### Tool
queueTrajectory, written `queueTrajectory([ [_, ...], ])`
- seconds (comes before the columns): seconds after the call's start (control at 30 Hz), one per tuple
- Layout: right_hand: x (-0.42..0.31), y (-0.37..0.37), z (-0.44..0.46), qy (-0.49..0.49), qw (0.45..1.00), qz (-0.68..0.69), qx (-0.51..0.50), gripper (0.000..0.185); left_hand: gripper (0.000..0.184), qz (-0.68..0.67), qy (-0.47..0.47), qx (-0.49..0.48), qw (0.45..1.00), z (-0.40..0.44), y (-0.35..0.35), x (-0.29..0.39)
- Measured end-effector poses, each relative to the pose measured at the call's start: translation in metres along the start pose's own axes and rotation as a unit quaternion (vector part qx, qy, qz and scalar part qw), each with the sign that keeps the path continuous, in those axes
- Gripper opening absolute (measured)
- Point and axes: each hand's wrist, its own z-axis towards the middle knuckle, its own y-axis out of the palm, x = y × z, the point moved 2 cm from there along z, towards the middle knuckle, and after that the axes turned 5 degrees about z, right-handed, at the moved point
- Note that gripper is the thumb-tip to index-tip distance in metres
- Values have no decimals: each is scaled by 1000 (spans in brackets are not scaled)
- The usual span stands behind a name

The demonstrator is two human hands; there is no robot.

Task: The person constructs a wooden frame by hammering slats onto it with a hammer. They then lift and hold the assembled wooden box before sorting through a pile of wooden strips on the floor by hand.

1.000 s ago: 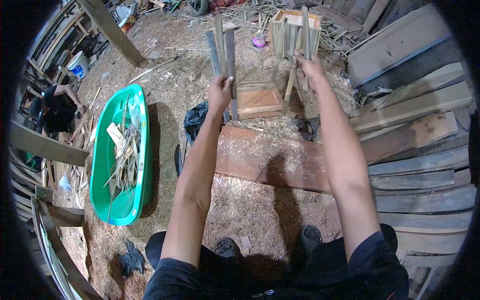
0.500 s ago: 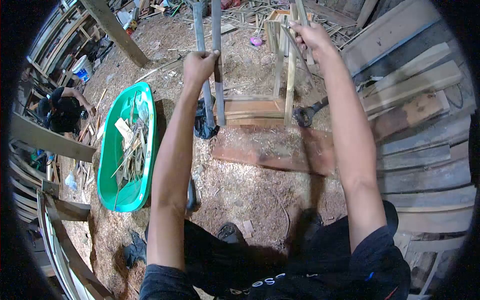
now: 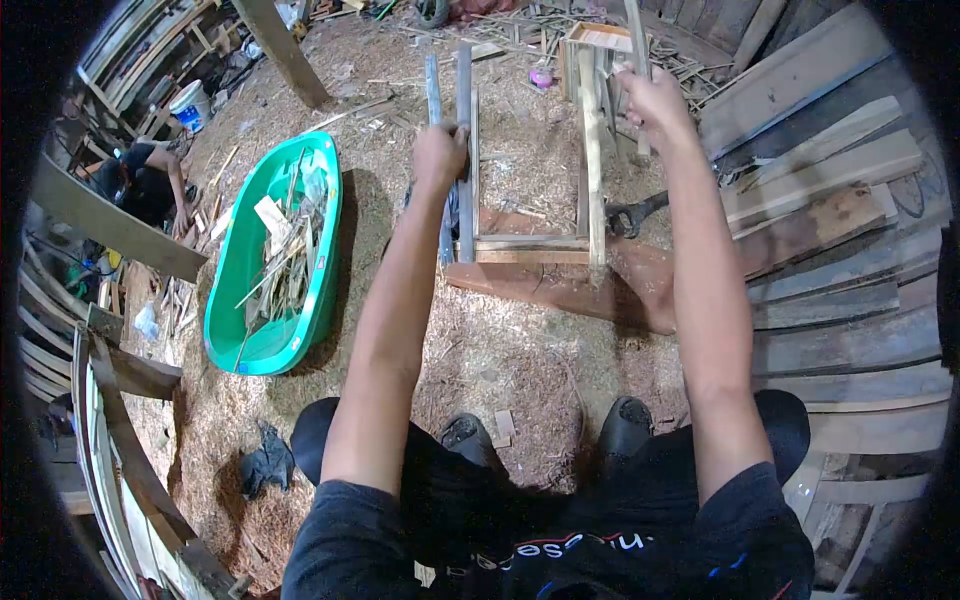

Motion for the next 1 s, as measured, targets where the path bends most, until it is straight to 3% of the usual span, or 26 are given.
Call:
queueTrajectory([
  [0.07,-22,3,-20,-56,998,14,-3,26,32,15,132,141,981,-20,5,-2],
  [0.13,-35,8,-26,-134,991,-20,12,25,42,98,241,320,911,-42,15,-3],
  [0.2,-42,15,-39,-237,971,-13,2,25,54,15,152,326,933,-53,25,-6],
  [0.23,-49,19,-48,-222,975,-20,-20,25,61,-25,107,329,938,-54,26,-7],
  [0.3,-47,28,-52,-347,935,-66,-36,26,68,-55,-55,65,995,-48,28,-16],
  [0.33,-45,33,-53,-409,907,-87,-42,26,73,-69,-136,-68,986,-47,26,-19],
  [0.37,-39,40,-51,-374,916,-63,-129,31,77,-69,-119,-56,989,-47,35,-30],
  [0.47,-15,61,-51,-316,908,-216,-172,29,71,-95,-124,-82,984,-53,25,-29],
  [0.6,-8,88,-77,-209,870,-360,-265,24,67,-306,-36,-91,947,-43,47,-58],
  [0.67,16,100,-80,-270,859,-326,-289,21,65,-334,-27,-74,939,-50,45,-56],
  [0.7,24,104,-82,-299,852,-309,-300,19,58,-266,5,-12,964,-50,49,-57],
  [0.83,30,120,-89,-296,807,-384,-336,23,51,-321,48,-63,944,-44,76,-80],
  [1.0,34,128,-89,-289,812,-359,-359,23,47,-345,31,-40,937,-43,86,-81],
])
